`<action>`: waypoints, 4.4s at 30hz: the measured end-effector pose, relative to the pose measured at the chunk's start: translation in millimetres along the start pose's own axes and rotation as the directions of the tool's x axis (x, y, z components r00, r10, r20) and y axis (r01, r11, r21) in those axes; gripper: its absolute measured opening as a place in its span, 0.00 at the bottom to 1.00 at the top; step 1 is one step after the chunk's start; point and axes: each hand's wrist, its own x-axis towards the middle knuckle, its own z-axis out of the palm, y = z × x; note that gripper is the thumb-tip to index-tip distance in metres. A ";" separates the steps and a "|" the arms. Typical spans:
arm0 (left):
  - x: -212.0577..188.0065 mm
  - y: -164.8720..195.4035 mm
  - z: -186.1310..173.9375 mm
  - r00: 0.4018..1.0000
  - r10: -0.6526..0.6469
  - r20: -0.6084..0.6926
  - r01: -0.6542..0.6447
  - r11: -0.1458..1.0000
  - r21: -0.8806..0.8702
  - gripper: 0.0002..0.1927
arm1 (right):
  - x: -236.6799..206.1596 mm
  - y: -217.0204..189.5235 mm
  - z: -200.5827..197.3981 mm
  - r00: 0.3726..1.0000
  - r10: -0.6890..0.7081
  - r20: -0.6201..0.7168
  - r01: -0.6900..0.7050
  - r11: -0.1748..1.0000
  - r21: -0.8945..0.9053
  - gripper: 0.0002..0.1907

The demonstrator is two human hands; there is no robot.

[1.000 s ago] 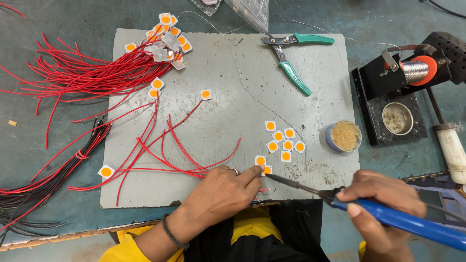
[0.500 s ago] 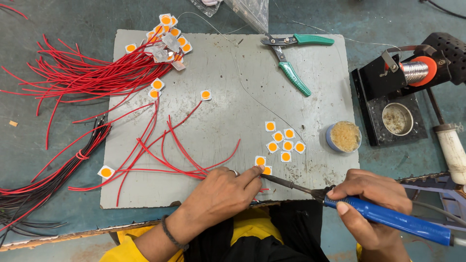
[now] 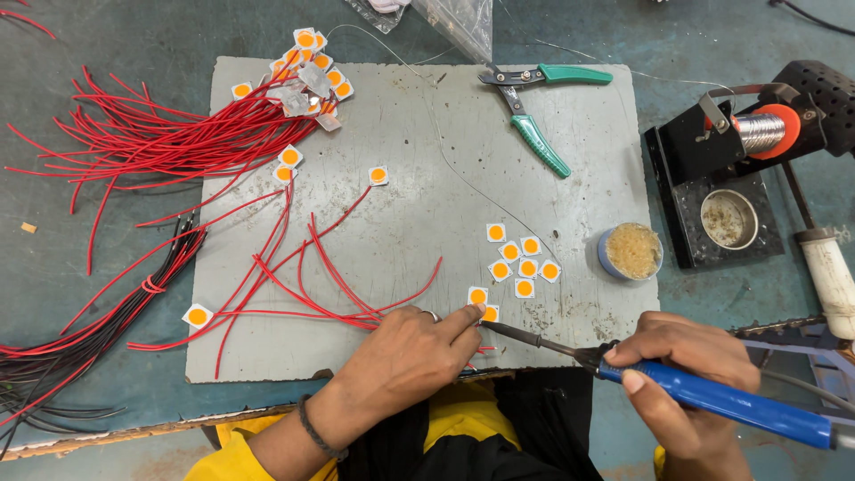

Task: The person solders red wires to small square LED modules on a workbench. They apply flux to the wire ends, use a soldering iron to attach each wire to an LED, and then move the completed units aside. The process is repeated for multiple LEDs.

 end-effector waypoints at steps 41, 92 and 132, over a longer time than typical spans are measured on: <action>-1.8 -13.8 -33.5 0.708 -0.535 -0.462 0.375 0.838 -0.396 0.09 | 14.2 38.3 74.8 0.983 0.050 0.177 -0.035 0.995 -0.089 0.23; 9.7 2.4 12.7 0.996 -0.045 -0.074 0.034 0.990 -0.138 0.14 | -17.9 49.1 43.6 0.998 -0.033 0.054 0.027 0.993 0.111 0.20; 7.5 6.4 20.0 0.996 -0.056 -0.070 0.051 0.997 -0.064 0.11 | 24.9 -21.8 -2.1 0.992 0.003 0.129 0.014 0.992 -0.128 0.06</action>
